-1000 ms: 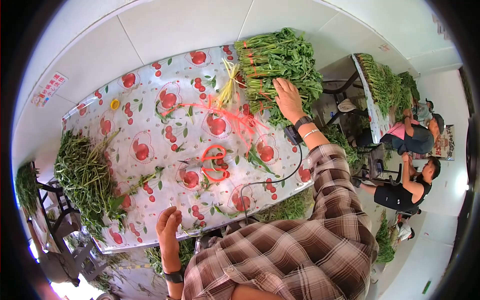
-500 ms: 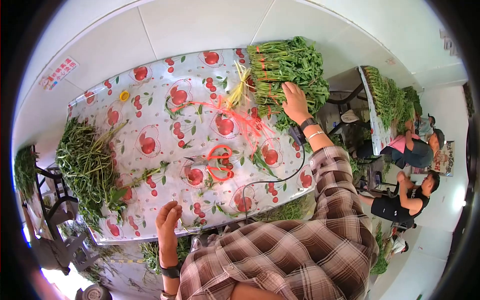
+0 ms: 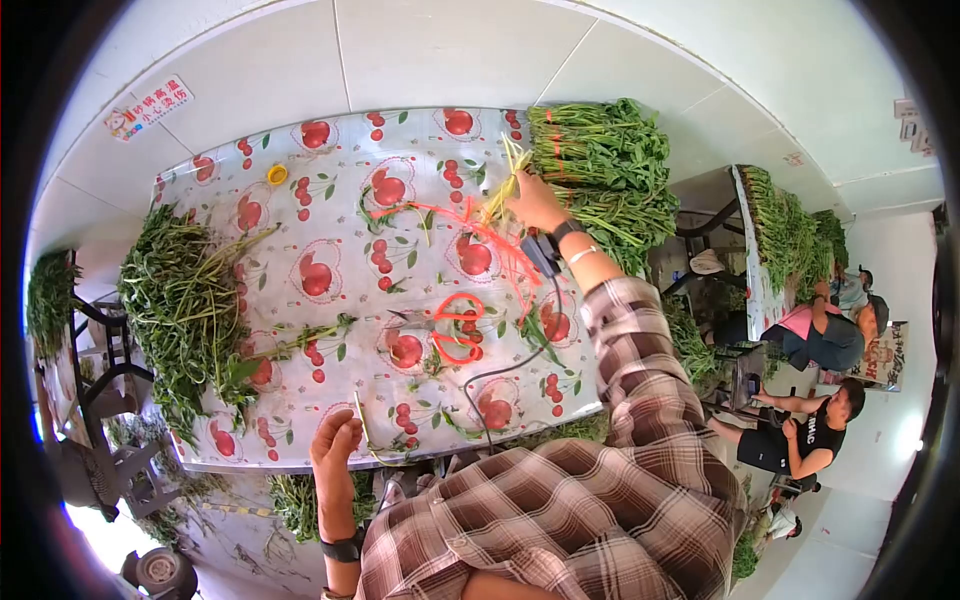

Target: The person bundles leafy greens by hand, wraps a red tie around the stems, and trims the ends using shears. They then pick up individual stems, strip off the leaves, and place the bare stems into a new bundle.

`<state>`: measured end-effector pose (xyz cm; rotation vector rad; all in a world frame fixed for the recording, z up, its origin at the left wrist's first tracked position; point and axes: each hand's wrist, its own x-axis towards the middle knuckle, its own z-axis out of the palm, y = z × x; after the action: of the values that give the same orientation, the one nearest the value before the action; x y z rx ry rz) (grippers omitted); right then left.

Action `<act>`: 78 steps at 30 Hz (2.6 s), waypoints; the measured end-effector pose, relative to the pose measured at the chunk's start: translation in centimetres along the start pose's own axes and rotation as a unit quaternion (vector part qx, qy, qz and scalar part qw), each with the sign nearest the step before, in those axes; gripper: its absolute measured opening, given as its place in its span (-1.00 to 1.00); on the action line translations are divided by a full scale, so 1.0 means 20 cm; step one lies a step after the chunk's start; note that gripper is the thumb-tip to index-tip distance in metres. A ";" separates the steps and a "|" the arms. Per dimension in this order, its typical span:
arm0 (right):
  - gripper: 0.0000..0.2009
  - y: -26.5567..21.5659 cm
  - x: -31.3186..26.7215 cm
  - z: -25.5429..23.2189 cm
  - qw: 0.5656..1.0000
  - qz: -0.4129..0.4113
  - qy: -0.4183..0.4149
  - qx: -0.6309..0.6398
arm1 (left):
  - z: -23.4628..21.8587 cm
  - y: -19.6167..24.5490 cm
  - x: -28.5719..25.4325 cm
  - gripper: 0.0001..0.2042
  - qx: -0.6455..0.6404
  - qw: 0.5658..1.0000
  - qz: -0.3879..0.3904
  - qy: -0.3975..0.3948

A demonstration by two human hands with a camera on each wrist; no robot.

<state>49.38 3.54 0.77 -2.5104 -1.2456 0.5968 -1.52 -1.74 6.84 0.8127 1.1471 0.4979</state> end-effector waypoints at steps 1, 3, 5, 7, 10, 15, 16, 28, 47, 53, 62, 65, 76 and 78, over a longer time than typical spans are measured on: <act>-0.49 -0.03 0.02 0.00 1.000 0.000 0.001 0.003 | -0.01 0.00 -0.01 -0.71 -0.005 1.000 -0.008 0.012; -0.44 -0.12 0.04 -0.03 0.970 0.117 -0.190 0.100 | -0.03 0.00 -0.03 -0.71 0.000 1.000 -0.011 0.018; -0.32 -0.13 0.05 0.23 0.998 -0.024 -0.012 0.055 | -0.05 -0.03 -0.03 -0.70 -0.013 0.999 -0.005 0.031; -0.26 -0.18 0.06 0.41 0.985 -0.079 -0.008 0.153 | -0.06 -0.04 -0.03 -0.71 -0.019 1.000 -0.003 0.024; -0.64 -0.49 -0.07 0.42 0.952 -0.214 -0.048 0.213 | -0.05 -0.04 -0.04 -0.70 -0.020 1.000 -0.007 0.015; -0.56 -0.46 -0.21 0.45 0.941 -0.269 0.027 0.201 | -0.05 0.00 -0.04 -0.67 -0.006 1.000 -0.004 0.019; -0.56 -0.42 -0.25 0.41 0.934 -0.284 0.072 0.205 | -0.03 0.02 -0.04 -0.68 -0.010 1.000 0.000 0.012; -0.59 0.34 -0.77 0.25 0.987 -0.024 0.153 0.048 | 0.00 0.05 0.01 -0.68 0.029 0.998 -0.015 -0.050; -0.63 -0.32 -0.84 0.36 0.957 -0.178 0.036 0.225 | -0.11 0.04 -0.07 -0.68 0.024 0.998 0.025 -0.047; -0.61 -0.30 -1.10 0.42 0.928 -0.148 -0.268 0.211 | -0.11 0.01 -0.06 -0.69 0.011 0.999 0.012 -0.049; -0.64 -0.22 -0.89 0.49 0.969 -0.199 -0.113 0.090 | -0.16 0.01 -0.07 -0.69 -0.001 0.999 0.025 -0.044; -0.69 -0.27 -0.86 0.39 0.978 -0.125 -0.142 0.083 | -0.17 -0.02 -0.07 -0.70 -0.007 0.999 0.017 -0.032; -0.33 -0.22 -0.69 0.33 0.970 -0.087 0.219 0.058 | -0.13 0.00 -0.07 -0.70 -0.016 0.999 0.008 -0.028; -0.13 -0.19 -0.67 0.36 0.972 -0.085 0.218 0.011 | -0.13 -0.01 -0.06 -0.70 -0.012 1.000 -0.001 -0.028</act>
<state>36.14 -4.53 -0.79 -2.3098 -1.2487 0.0114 -4.39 -1.95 6.99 0.7996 1.0890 0.4836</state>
